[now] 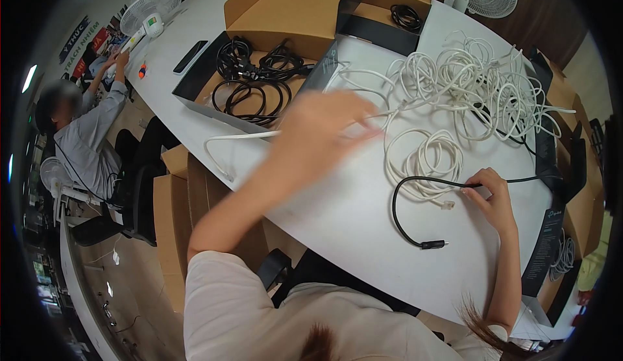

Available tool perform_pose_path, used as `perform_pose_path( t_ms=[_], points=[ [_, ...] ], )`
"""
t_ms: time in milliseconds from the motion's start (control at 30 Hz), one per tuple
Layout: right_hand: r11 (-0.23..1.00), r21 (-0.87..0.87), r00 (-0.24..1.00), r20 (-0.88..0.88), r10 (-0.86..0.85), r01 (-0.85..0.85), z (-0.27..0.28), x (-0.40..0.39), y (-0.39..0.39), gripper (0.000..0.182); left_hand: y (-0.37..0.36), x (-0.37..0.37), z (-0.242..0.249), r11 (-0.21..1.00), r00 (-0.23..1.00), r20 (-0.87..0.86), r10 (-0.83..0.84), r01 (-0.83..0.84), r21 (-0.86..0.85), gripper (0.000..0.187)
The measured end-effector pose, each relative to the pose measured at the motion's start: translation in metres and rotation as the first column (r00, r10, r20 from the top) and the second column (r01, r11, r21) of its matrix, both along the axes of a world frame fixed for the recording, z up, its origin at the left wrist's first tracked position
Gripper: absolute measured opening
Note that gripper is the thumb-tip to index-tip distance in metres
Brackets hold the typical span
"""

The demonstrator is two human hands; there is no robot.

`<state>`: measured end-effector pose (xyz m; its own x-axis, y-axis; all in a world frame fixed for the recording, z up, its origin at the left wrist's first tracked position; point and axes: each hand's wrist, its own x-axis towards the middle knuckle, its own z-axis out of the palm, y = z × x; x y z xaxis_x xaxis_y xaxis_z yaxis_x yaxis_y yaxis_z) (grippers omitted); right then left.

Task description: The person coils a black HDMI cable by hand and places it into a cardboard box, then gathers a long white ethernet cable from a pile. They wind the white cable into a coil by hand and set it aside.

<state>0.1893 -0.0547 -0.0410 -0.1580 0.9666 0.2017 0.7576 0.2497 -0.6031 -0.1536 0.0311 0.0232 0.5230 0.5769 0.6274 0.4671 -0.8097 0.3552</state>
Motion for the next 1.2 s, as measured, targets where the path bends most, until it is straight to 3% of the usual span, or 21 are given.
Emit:
perform_pose_path(
  t_ms=[33, 67, 133, 167, 233, 333, 367, 467, 500, 633, 733, 933, 1200],
  points=[
    [1.0, -0.01, 1.0, -0.005, -0.004, 0.004, 0.001, -0.001, 0.0, 0.013, 0.015, -0.026, 0.014, 0.976, 0.977, 0.02, 0.214, -0.215, 0.043, 0.019],
    [1.0, -0.022, 1.0, -0.012, -0.007, 0.007, 0.001, -0.001, 0.001, 0.013, 0.029, -0.051, 0.026, 0.913, 0.913, 0.024, 0.407, -0.406, -0.038, 0.022],
    [1.0, -0.009, 1.0, -0.012, 0.0, 0.0, -0.001, 0.0, 0.001, 0.013, 0.071, -0.124, 0.02, 0.746, 0.708, -0.243, 0.663, -0.649, 0.147, 0.03],
    [1.0, -0.001, 1.0, -0.014, 0.001, -0.001, -0.003, 0.001, 0.001, 0.013, 0.086, -0.149, 0.02, 0.622, 0.517, -0.463, 0.72, -0.777, 0.097, 0.043],
    [1.0, 0.002, 1.0, -0.027, 0.0, 0.0, -0.005, -0.001, 0.001, 0.013, 0.122, -0.188, 0.005, 0.476, 0.359, -0.733, 0.577, -0.878, -0.054, 0.053],
    [1.0, 0.013, 1.0, -0.024, 0.008, -0.008, -0.007, 0.002, 0.001, 0.013, 0.138, -0.195, -0.021, 0.559, 0.567, -0.706, 0.424, -0.777, -0.288, 0.054],
    [1.0, 0.011, 1.0, -0.016, 0.008, -0.008, -0.007, 0.002, 0.0, 0.013, 0.149, -0.208, -0.044, 0.637, 0.672, -0.609, 0.421, -0.697, -0.329, 0.049],
    [1.0, 0.008, 1.0, -0.009, 0.007, -0.007, -0.008, 0.003, 0.0, 0.012, 0.142, -0.193, -0.059, 0.742, 0.724, -0.466, 0.508, -0.643, -0.19, 0.052],
    [1.0, 0.004, 1.0, -0.011, 0.008, -0.007, -0.008, 0.004, 0.0, 0.012, 0.138, -0.187, -0.056, 0.745, 0.697, -0.467, 0.543, -0.657, -0.115, 0.059],
    [1.0, 0.009, 1.0, 0.002, 0.016, -0.016, -0.009, 0.005, 0.001, 0.012, 0.124, -0.173, -0.042, 0.795, 0.699, -0.568, 0.433, -0.593, -0.124, 0.057],
    [0.999, 0.028, 0.999, 0.014, 0.031, -0.032, -0.009, 0.005, 0.002, 0.012, 0.122, -0.167, -0.041, 0.86, 0.718, -0.567, 0.405, -0.509, -0.031, 0.058],
    [1.0, 0.021, 1.0, 0.025, 0.013, -0.014, -0.008, 0.005, 0.0, 0.012, 0.124, -0.166, -0.04, 0.791, 0.634, -0.647, 0.423, -0.607, -0.078, 0.053],
    [1.0, 0.008, 1.0, 0.009, 0.01, -0.01, -0.008, 0.004, -0.001, 0.012, 0.144, -0.175, -0.052, 0.789, 0.632, -0.671, 0.388, -0.604, -0.112, 0.05]
  ],
)
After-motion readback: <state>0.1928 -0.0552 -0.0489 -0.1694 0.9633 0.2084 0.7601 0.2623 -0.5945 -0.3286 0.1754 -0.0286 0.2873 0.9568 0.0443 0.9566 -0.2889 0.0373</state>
